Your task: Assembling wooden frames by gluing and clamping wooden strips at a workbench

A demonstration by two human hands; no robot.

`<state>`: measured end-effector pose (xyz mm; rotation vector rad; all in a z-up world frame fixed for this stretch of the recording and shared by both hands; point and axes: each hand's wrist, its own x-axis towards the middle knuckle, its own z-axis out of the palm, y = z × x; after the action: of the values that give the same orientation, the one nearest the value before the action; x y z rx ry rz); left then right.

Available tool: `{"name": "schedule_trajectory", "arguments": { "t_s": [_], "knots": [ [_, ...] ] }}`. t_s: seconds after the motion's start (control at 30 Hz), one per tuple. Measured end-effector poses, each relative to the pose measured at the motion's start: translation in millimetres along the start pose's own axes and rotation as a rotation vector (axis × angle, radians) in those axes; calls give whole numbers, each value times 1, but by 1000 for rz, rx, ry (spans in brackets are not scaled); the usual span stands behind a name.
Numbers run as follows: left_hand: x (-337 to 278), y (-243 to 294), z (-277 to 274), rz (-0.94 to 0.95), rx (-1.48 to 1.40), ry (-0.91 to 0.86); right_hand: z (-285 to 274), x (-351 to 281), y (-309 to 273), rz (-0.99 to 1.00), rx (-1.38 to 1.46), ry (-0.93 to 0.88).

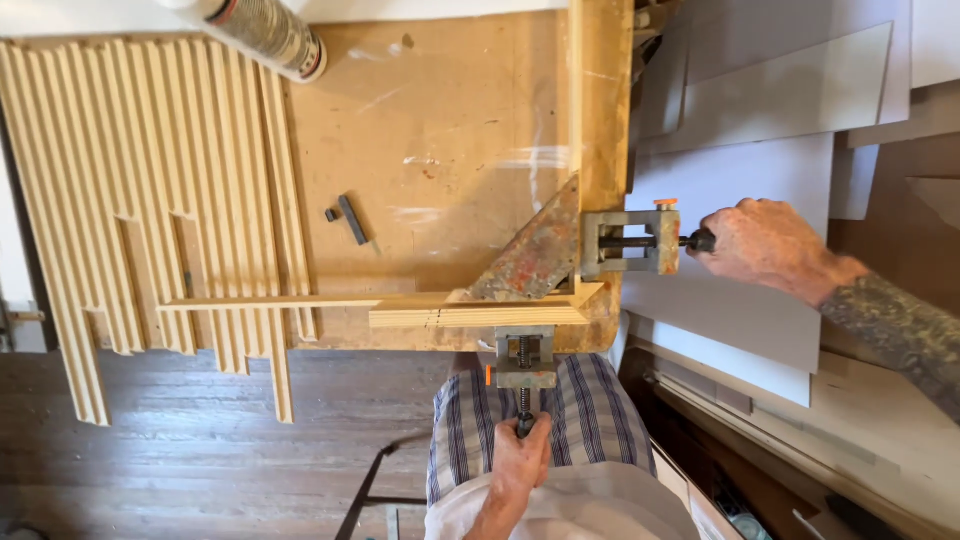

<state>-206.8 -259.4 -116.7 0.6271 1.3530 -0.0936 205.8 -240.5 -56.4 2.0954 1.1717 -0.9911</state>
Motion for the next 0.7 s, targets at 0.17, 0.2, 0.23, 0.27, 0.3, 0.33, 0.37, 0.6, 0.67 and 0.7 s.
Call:
{"name": "schedule_trajectory", "arguments": {
  "t_s": [0.17, 0.2, 0.23, 0.27, 0.3, 0.33, 0.37, 0.6, 0.67, 0.7],
  "knots": [
    [3, -2, 0, 42, 110, 56, -12, 6, 4, -1, 129, -120],
    [0, 1, -1, 54, 109, 51, -18, 3, 0, 39, 161, -166],
    [-3, 1, -2, 52, 109, 54, -13, 3, -1, 36, 162, -168],
    [-3, 4, 0, 40, 83, 56, -12, 4, 1, 9, 158, -140],
    [-2, 6, 3, 29, 56, 58, -10, 4, 4, -18, 155, -111],
    [-3, 7, 2, 32, 63, 60, -13, 1, 2, -19, 161, -108],
    [-3, 8, 3, 24, 42, 10, -15, -2, 1, -43, 126, -53],
    [-4, 9, -2, -45, -39, -21, 10, -78, -25, -224, 384, 938],
    [-1, 5, -5, -57, -44, -18, 27, -98, -70, -201, 843, 600],
    [1, 3, -7, -70, -66, -13, 35, -107, -92, -198, 1265, 222]
  ]
}}
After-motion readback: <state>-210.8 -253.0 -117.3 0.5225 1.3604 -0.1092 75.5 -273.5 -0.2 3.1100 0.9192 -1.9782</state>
